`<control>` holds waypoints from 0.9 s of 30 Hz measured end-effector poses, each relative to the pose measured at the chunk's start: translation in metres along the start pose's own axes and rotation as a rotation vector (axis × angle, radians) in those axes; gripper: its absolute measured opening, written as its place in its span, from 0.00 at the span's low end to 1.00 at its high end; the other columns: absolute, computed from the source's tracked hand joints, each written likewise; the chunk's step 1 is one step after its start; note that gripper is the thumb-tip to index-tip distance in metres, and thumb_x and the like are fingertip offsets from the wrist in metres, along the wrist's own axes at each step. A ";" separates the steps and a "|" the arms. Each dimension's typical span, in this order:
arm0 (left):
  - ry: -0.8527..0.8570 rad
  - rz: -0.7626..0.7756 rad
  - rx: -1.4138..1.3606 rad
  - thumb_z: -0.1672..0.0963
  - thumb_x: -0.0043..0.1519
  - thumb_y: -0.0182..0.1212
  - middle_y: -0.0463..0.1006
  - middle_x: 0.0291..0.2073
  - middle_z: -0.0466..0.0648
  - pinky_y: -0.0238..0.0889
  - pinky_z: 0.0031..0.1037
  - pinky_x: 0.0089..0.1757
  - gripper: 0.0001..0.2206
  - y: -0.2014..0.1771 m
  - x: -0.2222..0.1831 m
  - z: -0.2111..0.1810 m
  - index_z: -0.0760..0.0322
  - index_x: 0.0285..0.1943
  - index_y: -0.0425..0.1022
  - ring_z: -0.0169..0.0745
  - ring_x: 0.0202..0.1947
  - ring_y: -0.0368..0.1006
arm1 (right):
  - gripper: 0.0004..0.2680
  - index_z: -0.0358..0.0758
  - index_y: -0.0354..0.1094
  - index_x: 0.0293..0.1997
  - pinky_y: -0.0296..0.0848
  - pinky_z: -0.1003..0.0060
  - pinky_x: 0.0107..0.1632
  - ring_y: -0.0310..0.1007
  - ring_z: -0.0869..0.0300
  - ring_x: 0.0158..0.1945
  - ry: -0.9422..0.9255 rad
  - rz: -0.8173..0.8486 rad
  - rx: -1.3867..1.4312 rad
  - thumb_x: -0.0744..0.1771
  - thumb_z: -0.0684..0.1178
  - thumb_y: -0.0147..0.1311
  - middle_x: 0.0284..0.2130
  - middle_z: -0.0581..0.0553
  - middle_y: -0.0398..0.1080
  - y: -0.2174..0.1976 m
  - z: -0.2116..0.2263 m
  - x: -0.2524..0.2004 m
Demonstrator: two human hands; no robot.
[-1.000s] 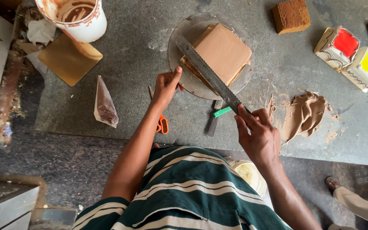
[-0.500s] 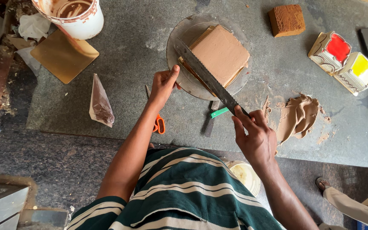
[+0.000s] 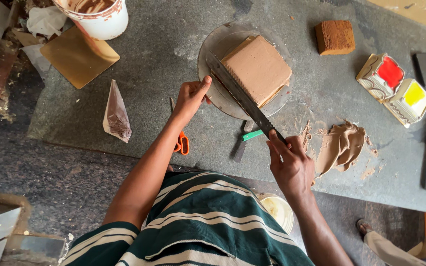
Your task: The person frosts a cake by spreading chocolate frosting over the sides using a spatula and then piped white frosting along the bottom edges using a pastry bag.
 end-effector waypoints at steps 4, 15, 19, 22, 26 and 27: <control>-0.020 -0.007 0.020 0.35 0.61 0.50 0.70 0.12 0.41 0.47 0.21 0.20 0.31 -0.001 0.001 0.003 0.53 0.15 0.61 0.22 0.14 0.58 | 0.10 0.50 0.79 0.53 0.68 0.60 0.22 0.69 0.59 0.20 0.018 0.019 -0.004 0.66 0.48 0.65 0.31 0.47 0.69 0.004 -0.001 -0.002; 0.052 -0.002 -0.012 0.35 0.62 0.50 0.70 0.13 0.40 0.48 0.22 0.22 0.32 -0.001 0.002 0.000 0.54 0.15 0.64 0.22 0.15 0.58 | 0.11 0.44 0.77 0.55 0.73 0.66 0.27 0.73 0.65 0.26 0.087 0.088 0.279 0.66 0.47 0.63 0.33 0.48 0.73 0.022 -0.007 -0.003; 0.049 -0.010 -0.003 0.35 0.64 0.50 0.66 0.12 0.40 0.48 0.21 0.22 0.32 -0.001 0.004 0.004 0.55 0.15 0.59 0.22 0.15 0.61 | 0.12 0.42 0.77 0.55 0.69 0.65 0.26 0.68 0.66 0.23 0.212 0.187 0.348 0.65 0.45 0.64 0.31 0.47 0.73 0.029 -0.016 0.000; 0.049 0.000 -0.017 0.35 0.63 0.50 0.69 0.12 0.39 0.47 0.21 0.21 0.32 0.000 0.004 0.004 0.54 0.15 0.61 0.22 0.15 0.58 | 0.13 0.42 0.76 0.56 0.66 0.65 0.25 0.66 0.67 0.22 0.320 0.255 0.447 0.66 0.45 0.63 0.30 0.46 0.71 0.033 -0.024 -0.001; 0.045 -0.008 -0.023 0.36 0.63 0.50 0.67 0.11 0.38 0.47 0.21 0.21 0.31 0.000 0.004 0.005 0.53 0.15 0.60 0.23 0.15 0.59 | 0.13 0.42 0.76 0.57 0.66 0.67 0.23 0.64 0.69 0.24 0.369 0.320 0.572 0.66 0.45 0.62 0.30 0.48 0.71 0.045 -0.033 -0.002; 0.043 -0.013 -0.019 0.36 0.63 0.50 0.65 0.11 0.37 0.48 0.21 0.21 0.31 -0.001 0.005 0.006 0.52 0.15 0.59 0.23 0.15 0.60 | 0.13 0.42 0.75 0.58 0.67 0.69 0.23 0.64 0.70 0.25 0.364 0.328 0.616 0.66 0.45 0.61 0.31 0.49 0.71 0.048 -0.036 -0.002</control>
Point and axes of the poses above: each hand's wrist, its own x-axis towards the middle knuckle, its own y-axis out of the palm, z = x × y, the point moved 7 cm from there along x, towards the middle knuckle
